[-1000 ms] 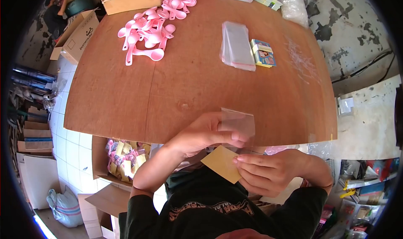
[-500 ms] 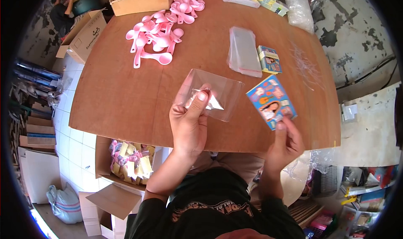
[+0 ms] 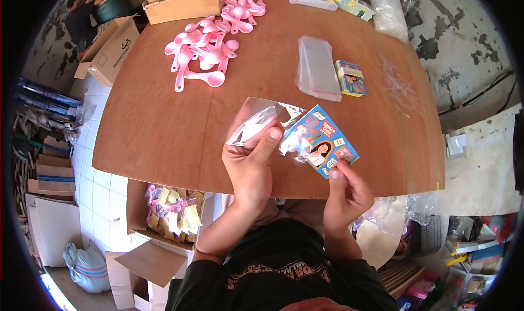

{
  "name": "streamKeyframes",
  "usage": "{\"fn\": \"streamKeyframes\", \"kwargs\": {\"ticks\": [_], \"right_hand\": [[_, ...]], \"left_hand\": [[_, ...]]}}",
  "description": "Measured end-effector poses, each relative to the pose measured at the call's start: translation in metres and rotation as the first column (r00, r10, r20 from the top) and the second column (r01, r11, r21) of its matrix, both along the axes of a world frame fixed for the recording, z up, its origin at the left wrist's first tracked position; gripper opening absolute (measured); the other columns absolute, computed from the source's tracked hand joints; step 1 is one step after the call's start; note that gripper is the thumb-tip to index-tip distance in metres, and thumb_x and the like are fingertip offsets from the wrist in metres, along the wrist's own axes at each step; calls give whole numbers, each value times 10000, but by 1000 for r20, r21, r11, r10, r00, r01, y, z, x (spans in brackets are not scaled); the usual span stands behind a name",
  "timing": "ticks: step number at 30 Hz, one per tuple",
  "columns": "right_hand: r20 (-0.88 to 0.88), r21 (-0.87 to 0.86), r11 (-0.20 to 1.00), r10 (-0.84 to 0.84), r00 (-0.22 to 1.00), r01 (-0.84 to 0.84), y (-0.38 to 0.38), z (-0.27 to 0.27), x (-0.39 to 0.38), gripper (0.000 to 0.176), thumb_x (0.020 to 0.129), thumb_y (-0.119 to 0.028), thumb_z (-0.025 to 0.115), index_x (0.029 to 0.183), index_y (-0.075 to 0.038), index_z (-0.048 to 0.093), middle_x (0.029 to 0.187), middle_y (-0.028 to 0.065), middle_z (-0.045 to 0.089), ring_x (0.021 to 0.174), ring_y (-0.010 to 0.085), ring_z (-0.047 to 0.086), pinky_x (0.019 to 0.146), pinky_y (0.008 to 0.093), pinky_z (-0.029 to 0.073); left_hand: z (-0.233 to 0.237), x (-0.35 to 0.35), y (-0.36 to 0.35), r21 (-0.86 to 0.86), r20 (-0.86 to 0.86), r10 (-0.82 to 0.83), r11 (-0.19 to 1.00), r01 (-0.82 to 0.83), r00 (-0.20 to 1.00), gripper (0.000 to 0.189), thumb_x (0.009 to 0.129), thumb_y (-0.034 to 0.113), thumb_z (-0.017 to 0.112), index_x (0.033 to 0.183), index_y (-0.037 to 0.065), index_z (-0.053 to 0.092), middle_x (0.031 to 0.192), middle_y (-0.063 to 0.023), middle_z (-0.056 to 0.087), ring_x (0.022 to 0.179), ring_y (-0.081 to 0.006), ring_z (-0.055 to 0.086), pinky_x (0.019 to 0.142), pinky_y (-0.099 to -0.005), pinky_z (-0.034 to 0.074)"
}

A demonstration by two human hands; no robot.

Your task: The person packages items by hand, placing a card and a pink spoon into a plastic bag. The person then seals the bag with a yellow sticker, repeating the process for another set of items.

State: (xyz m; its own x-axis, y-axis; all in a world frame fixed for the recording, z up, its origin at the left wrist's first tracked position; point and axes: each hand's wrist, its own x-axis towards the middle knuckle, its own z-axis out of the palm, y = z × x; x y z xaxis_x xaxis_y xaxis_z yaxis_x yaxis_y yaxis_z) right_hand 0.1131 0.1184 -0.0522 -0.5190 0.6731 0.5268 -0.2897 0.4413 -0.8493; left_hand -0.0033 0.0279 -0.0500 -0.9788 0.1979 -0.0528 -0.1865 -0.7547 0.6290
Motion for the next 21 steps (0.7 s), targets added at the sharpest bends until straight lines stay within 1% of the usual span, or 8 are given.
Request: {"fn": "streamKeyframes", "kwargs": {"ticks": [1, 2, 8, 11, 14, 19, 20, 21], "right_hand": [[57, 79, 997, -30, 998, 26, -1, 0, 1, 167, 856, -8, 644, 998, 81, 645, 871, 114, 678, 777, 107, 627, 708, 222, 498], [-33, 102, 994, -41, 999, 44, -2, -2, -4, 141, 835, 10, 674, 962, 70, 663, 818, 119, 689, 713, 71, 609, 623, 183, 463], [63, 193, 981, -6, 998, -6, 1, -10, 2, 118, 800, 27, 694, 918, 33, 690, 775, 83, 696, 602, 31, 566, 500, 164, 392], [-20, 240, 971, 18, 1000, -12, 3, -16, -3, 138, 782, 30, 706, 919, 21, 697, 773, 68, 699, 539, 2, 502, 451, 157, 331], [79, 154, 988, 6, 997, -18, 4, -11, -2, 144, 785, 30, 706, 929, 21, 698, 799, 75, 705, 520, -17, 458, 438, 148, 286], [51, 94, 989, 109, 993, -114, 4, -6, -14, 132, 801, 35, 691, 932, 24, 698, 824, 73, 708, 537, -25, 467, 436, 142, 273], [79, 82, 987, 135, 988, -141, 5, -5, -14, 118, 805, 38, 687, 921, 25, 701, 822, 73, 707, 549, -21, 483, 443, 140, 285], [83, 80, 986, 138, 987, -144, 5, -7, -14, 118, 805, 38, 687, 921, 25, 701, 822, 73, 707, 549, -21, 483, 443, 140, 285]], "left_hand": [[-1, 0, -1, 2, 3, 9, 1000, -9, 1000, 615, 792, -18, 716, 1328, -43, 417, 1022, -185, 673, 950, -177, 654, 875, -309, 515], [-2, 0, -1, 2, 3, 9, 1000, -9, 1000, 615, 792, -18, 716, 1328, -43, 417, 1022, -185, 673, 950, -177, 654, 875, -309, 515], [-2, 3, -1, -4, -44, -17, 1000, 17, 999, 594, 800, -44, 693, 1327, -32, 418, 1028, -178, 676, 965, -189, 654, 873, -320, 529], [-3, 0, -3, 1, -114, -11, 1000, 12, 993, 583, 799, -61, 685, 1320, -28, 426, 1027, -165, 678, 980, -186, 649, 882, -328, 531], [-3, 3, -4, -53, -130, -68, 997, 62, 989, 553, 799, -70, 681, 1298, -29, 446, 1027, -143, 681, 955, -169, 653, 864, -307, 529], [-6, 13, -2, -60, -155, -178, 983, 171, 972, 500, 811, -60, 675, 1264, -16, 469, 1045, -102, 663, 975, -139, 634, 834, -276, 510], [-13, 12, -1, 86, -123, -169, 980, 180, 978, 517, 844, -35, 642, 1310, 17, 424, 1133, -133, 617, 1066, -184, 603, 878, -332, 513], [-8, 11, -1, 86, -119, -166, 981, 177, 979, 517, 844, -35, 642, 1310, 17, 424, 1133, -133, 617, 1066, -184, 603, 878, -332, 513]]}}
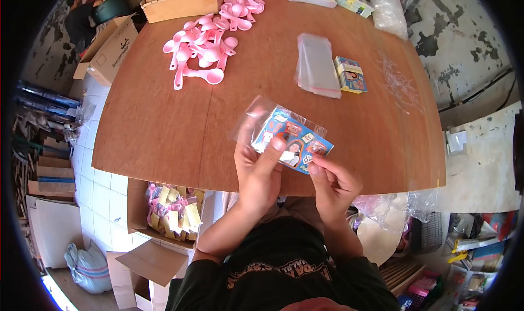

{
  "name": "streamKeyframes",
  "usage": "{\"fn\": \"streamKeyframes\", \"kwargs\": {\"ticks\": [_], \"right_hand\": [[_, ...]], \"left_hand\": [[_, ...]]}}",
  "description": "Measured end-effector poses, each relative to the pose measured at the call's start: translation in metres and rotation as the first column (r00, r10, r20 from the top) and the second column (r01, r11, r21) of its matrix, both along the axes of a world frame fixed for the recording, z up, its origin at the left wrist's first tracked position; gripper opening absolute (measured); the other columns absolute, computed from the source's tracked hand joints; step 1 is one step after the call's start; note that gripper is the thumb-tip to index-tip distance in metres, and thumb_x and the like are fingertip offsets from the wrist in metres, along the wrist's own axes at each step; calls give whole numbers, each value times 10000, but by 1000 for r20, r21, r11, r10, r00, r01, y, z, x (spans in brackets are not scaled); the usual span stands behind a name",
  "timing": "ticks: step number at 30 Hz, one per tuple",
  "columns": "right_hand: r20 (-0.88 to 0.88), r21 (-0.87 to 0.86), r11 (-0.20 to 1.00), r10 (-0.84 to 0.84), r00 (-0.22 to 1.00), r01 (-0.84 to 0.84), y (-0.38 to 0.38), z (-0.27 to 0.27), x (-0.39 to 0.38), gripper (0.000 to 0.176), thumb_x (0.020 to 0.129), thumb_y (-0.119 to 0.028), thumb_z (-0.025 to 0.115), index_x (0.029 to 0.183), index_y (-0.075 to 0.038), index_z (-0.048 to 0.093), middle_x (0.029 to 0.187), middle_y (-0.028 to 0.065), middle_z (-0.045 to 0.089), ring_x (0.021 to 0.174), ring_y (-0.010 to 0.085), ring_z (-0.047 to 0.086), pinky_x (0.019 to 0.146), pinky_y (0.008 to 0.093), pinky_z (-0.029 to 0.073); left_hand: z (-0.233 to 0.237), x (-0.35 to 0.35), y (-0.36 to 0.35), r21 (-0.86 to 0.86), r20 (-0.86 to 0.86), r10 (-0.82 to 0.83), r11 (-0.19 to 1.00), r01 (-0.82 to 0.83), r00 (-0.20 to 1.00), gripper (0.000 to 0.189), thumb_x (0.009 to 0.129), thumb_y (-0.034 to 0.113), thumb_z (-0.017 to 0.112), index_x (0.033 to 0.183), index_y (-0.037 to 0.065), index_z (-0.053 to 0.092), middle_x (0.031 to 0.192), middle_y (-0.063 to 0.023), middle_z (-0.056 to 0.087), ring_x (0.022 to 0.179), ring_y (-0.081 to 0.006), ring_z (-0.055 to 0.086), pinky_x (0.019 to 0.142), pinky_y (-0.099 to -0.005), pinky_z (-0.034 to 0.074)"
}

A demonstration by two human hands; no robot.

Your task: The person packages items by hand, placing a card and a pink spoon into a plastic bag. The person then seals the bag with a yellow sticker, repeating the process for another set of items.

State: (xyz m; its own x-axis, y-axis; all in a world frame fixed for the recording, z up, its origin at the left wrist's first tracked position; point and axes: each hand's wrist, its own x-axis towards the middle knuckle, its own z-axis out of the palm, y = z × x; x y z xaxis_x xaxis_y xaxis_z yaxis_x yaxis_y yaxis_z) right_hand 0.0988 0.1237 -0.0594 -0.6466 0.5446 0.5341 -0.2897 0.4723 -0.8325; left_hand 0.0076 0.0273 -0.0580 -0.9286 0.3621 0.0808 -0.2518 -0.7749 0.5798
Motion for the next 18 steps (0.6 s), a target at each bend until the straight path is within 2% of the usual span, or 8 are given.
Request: {"fn": "streamKeyframes", "kwargs": {"ticks": [2, 3, 5, 6, 8, 9, 13, 18], "right_hand": [[16, -17, 988, 155, 988, -154, 1, -6, -1, 246, 835, 11, 669, 1076, 42, 632, 891, 103, 698, 682, 28, 579, 553, 157, 416], [18, -20, 987, 157, 987, -157, -4, -2, -3, 246, 835, 11, 669, 1076, 42, 632, 891, 103, 698, 682, 28, 579, 553, 157, 416], [-189, -516, 814, 196, 962, -268, -15, 11, -10, 409, 869, -16, 637, 1243, 48, 483, 983, 141, 674, 864, 114, 628, 756, 236, 495], [-188, -517, 813, 196, 962, -266, -11, 7, -10, 409, 869, -16, 637, 1243, 48, 483, 983, 141, 674, 864, 114, 628, 756, 236, 495], [-208, -673, 629, 343, 916, -389, 2, -3, -8, 499, 892, -36, 613, 1313, 39, 356, 1038, 157, 649, 957, 166, 621, 870, 305, 488], [-199, -699, 614, 325, 924, -367, -2, 2, -11, 378, 889, -21, 612, 1225, 41, 452, 1007, 132, 657, 948, 151, 623, 845, 283, 490], [-208, -630, 660, 364, 908, -409, 1, -8, -11, 194, 883, 12, 606, 1070, 33, 557, 997, 104, 663, 933, 130, 621, 820, 246, 484], [-218, -609, 656, 400, 890, -445, 5, -17, -10, 240, 875, -3, 625, 1103, 33, 556, 1008, 117, 659, 966, 137, 611, 867, 285, 477]], "left_hand": [[14, -6, 0, 248, 110, -91, 967, 62, 990, 533, 875, -15, 600, 1352, 63, 374, 1223, -174, 560, 1131, -249, 570, 912, -401, 511], [9, -8, 0, 217, 152, -91, 975, 56, 984, 544, 886, -27, 571, 1369, 92, 350, 1253, -201, 532, 1158, -306, 550, 916, -444, 521], [6, -13, -1, 236, 171, -97, 970, 54, 981, 536, 886, -38, 562, 1365, 90, 357, 1251, -204, 533, 1161, -311, 547, 913, -440, 525], [6, -14, -1, 256, 189, -106, 965, 55, 976, 529, 886, -49, 554, 1361, 87, 364, 1248, -207, 535, 1165, -315, 545, 911, -437, 530], [5, -14, 0, 272, 213, -121, 960, 60, 969, 517, 884, -73, 539, 1350, 89, 385, 1246, -211, 536, 1163, -318, 546, 905, -438, 537], [3, -14, 0, 257, 215, -119, 964, 62, 969, 508, 883, -75, 541, 1341, 91, 400, 1243, -209, 539, 1160, -312, 549, 902, -438, 539], [0, -11, 3, 264, 187, -121, 962, 69, 975, 495, 882, -73, 548, 1327, 106, 427, 1237, -205, 544, 1152, -305, 557, 895, -440, 542], [-1, -11, 0, 235, 198, -122, 969, 74, 973, 509, 880, -68, 557, 1333, 126, 430, 1244, -207, 540, 1155, -317, 554, 893, -426, 541]]}}
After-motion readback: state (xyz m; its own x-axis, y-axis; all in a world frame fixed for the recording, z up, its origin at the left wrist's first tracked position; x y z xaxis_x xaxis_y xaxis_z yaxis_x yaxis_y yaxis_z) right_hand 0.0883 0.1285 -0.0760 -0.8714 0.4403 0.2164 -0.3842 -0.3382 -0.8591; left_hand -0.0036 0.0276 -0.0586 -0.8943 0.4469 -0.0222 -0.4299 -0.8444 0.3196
